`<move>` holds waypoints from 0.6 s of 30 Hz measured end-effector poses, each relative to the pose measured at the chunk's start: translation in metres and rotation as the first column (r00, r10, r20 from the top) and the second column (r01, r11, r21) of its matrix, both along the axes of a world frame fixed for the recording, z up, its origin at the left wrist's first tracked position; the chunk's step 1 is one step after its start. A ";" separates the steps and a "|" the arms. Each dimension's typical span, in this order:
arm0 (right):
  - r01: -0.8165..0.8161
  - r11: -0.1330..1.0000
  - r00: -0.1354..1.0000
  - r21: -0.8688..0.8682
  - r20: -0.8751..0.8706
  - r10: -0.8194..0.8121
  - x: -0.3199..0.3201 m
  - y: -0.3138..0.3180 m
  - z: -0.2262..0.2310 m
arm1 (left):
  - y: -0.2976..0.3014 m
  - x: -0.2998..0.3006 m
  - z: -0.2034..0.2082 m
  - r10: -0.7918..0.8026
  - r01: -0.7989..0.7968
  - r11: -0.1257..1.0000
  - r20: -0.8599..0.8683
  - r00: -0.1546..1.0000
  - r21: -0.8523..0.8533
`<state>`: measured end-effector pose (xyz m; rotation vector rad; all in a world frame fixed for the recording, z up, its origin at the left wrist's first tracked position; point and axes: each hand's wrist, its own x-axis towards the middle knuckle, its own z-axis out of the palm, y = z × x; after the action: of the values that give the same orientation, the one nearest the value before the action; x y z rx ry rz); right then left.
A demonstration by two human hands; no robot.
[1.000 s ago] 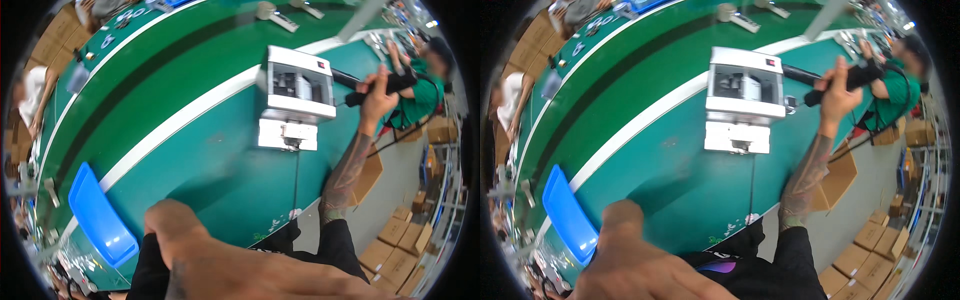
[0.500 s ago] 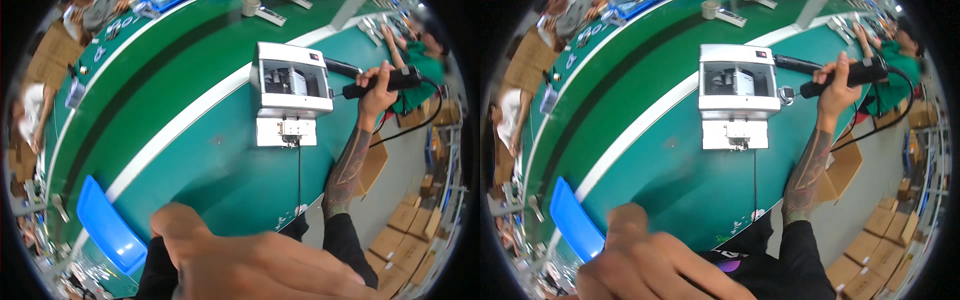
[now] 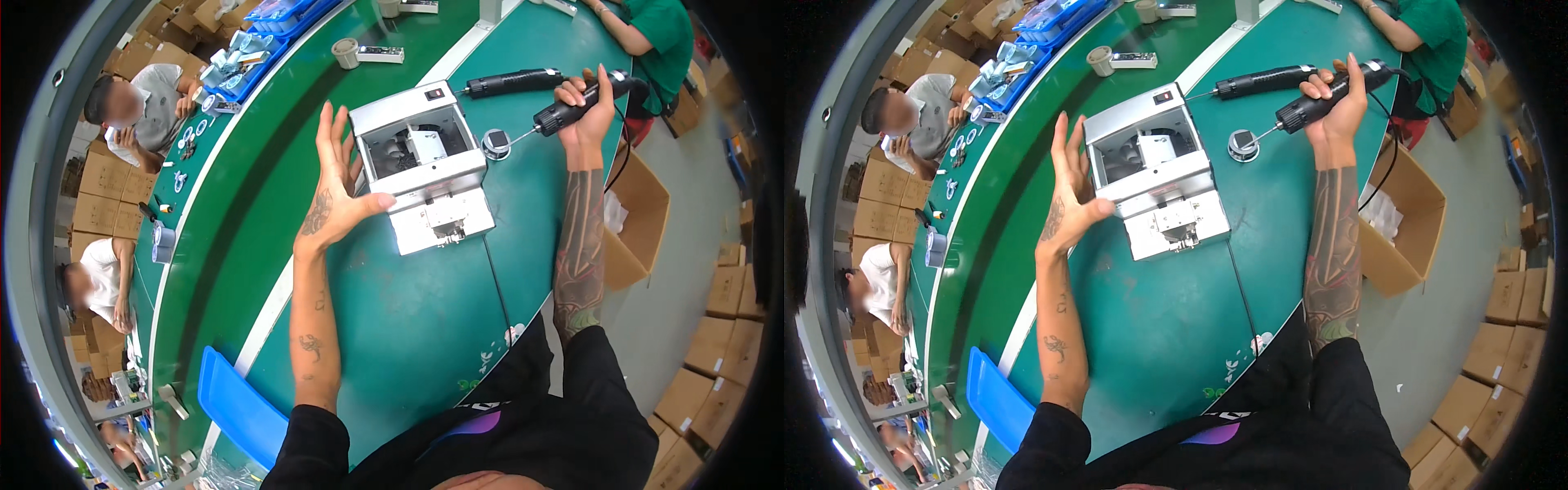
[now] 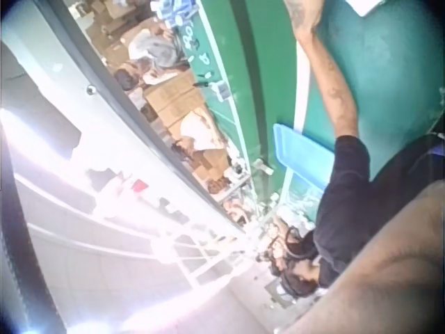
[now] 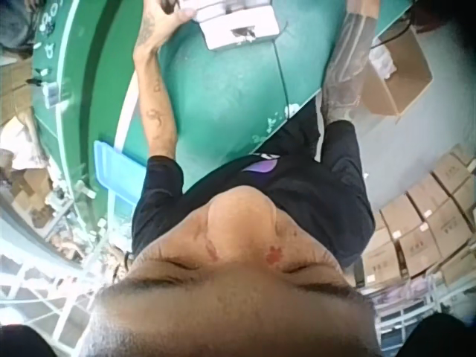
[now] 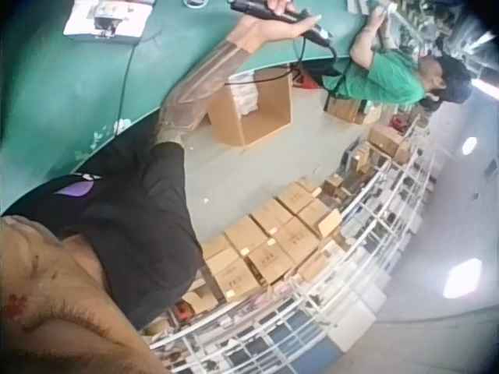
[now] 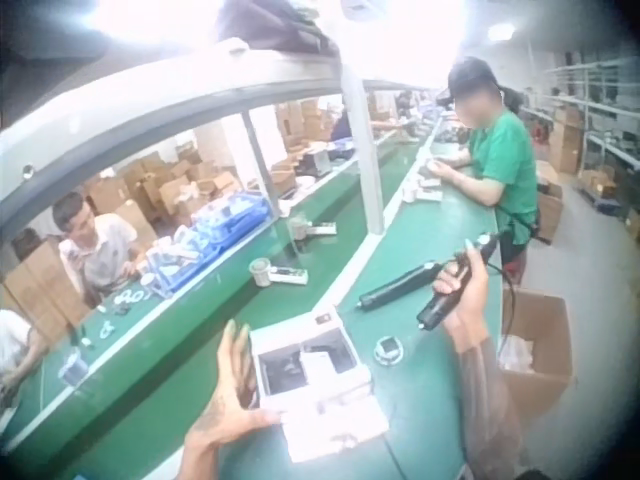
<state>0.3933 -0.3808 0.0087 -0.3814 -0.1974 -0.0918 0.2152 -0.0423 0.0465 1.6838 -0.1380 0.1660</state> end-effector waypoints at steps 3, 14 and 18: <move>-0.103 0.989 0.991 0.108 -0.072 0.111 0.011 0.000 -0.012 | 0.012 0.002 -0.001 -0.127 0.111 0.979 0.081 0.989 0.171; -0.131 0.953 0.987 0.274 -0.054 0.151 0.015 -0.017 -0.031 | 0.113 0.194 -0.061 0.167 -0.197 0.803 0.106 0.980 0.562; -0.097 0.930 0.979 0.355 -0.137 0.154 0.018 -0.030 -0.041 | 0.119 0.263 -0.063 0.161 -0.404 0.446 0.372 0.914 0.799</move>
<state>0.4115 -0.4104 -0.0319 -0.0217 -0.0413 0.0325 0.4780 0.0770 -0.0166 2.7279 -0.1238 0.6631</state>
